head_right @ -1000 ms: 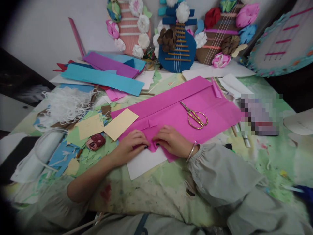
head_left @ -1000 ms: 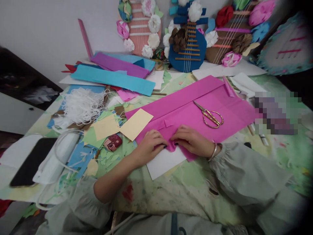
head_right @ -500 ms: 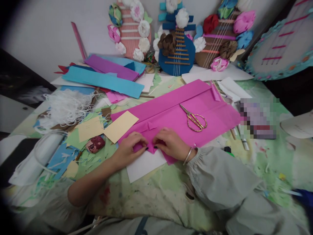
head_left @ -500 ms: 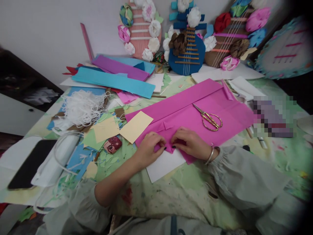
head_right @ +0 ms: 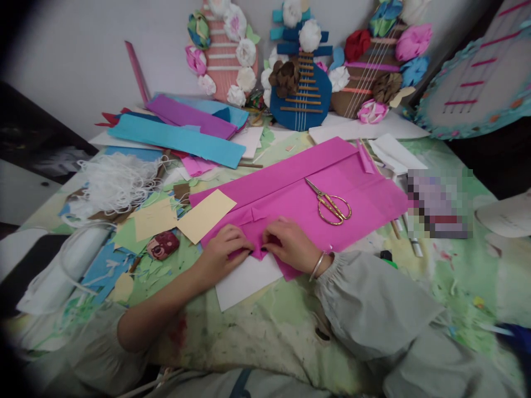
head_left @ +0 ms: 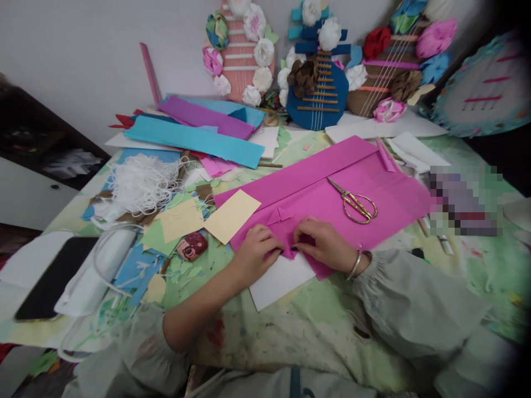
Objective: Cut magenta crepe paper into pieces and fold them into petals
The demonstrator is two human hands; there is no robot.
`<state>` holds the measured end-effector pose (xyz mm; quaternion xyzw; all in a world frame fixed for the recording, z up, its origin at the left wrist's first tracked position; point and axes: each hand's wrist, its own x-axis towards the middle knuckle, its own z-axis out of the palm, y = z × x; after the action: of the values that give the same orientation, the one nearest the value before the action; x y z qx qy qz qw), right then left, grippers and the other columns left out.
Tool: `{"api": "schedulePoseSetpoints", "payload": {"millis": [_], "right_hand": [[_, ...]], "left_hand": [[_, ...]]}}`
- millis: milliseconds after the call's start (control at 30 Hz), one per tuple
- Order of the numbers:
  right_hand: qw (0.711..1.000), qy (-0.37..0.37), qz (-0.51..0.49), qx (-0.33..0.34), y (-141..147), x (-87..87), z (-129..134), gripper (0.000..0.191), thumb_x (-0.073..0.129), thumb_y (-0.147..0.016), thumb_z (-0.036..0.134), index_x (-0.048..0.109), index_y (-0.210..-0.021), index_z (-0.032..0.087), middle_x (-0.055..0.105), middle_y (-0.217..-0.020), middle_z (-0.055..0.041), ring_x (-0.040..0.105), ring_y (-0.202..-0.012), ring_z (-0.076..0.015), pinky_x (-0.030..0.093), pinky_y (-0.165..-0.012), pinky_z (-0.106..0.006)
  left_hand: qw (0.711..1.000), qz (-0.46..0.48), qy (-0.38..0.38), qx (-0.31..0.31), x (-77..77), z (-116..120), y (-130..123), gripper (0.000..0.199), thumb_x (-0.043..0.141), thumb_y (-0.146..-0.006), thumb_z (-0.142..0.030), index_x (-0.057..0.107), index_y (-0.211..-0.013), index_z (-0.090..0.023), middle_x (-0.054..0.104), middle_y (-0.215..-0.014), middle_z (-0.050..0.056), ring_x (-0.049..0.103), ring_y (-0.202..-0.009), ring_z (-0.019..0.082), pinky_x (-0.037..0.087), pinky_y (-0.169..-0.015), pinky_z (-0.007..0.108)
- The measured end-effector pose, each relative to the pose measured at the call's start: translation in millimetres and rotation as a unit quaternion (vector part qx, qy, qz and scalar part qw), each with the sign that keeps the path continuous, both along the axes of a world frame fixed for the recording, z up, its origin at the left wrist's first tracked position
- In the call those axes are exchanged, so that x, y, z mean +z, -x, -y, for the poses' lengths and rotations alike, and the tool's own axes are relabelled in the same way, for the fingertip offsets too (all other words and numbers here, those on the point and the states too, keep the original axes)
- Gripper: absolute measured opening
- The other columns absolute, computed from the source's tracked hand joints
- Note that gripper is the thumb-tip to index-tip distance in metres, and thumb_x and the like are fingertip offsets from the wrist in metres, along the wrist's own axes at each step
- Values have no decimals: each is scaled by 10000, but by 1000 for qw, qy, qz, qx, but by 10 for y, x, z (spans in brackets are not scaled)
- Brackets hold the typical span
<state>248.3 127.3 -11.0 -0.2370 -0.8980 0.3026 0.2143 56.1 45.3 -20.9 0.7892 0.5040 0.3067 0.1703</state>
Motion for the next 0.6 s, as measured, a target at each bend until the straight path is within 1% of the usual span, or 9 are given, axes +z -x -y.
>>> {"api": "schedulePoseSetpoints", "payload": {"millis": [267,433,600], "right_hand": [[1000,21,1,23,-16,33,-16,139,581,-786,34,590,-771,172,632,-739,-21,535,-735,-156,407,-709,-297],[1000,17,4,20,-17,26,-11,133,569,-783,35,594,-791,165,634,-751,-31,530,-742,-161,412,-702,-296],[1000,13,6,16,-10,21,-13,126,570,-784,44,596,-797,167,634,-759,-32,532,-741,-158,412,-702,-288]], "left_hand": [[1000,-11,-21,-9,-35,-8,10,140,542,-882,-197,680,-877,-178,614,-818,45,501,-840,185,426,-771,337],[1000,-11,-19,-5,-20,-1,13,144,532,-884,-186,676,-882,-187,610,-817,41,504,-840,183,431,-764,325],[1000,-12,-24,-7,-17,1,10,144,534,-878,-175,678,-881,-168,608,-816,52,501,-842,185,429,-763,318]]}}
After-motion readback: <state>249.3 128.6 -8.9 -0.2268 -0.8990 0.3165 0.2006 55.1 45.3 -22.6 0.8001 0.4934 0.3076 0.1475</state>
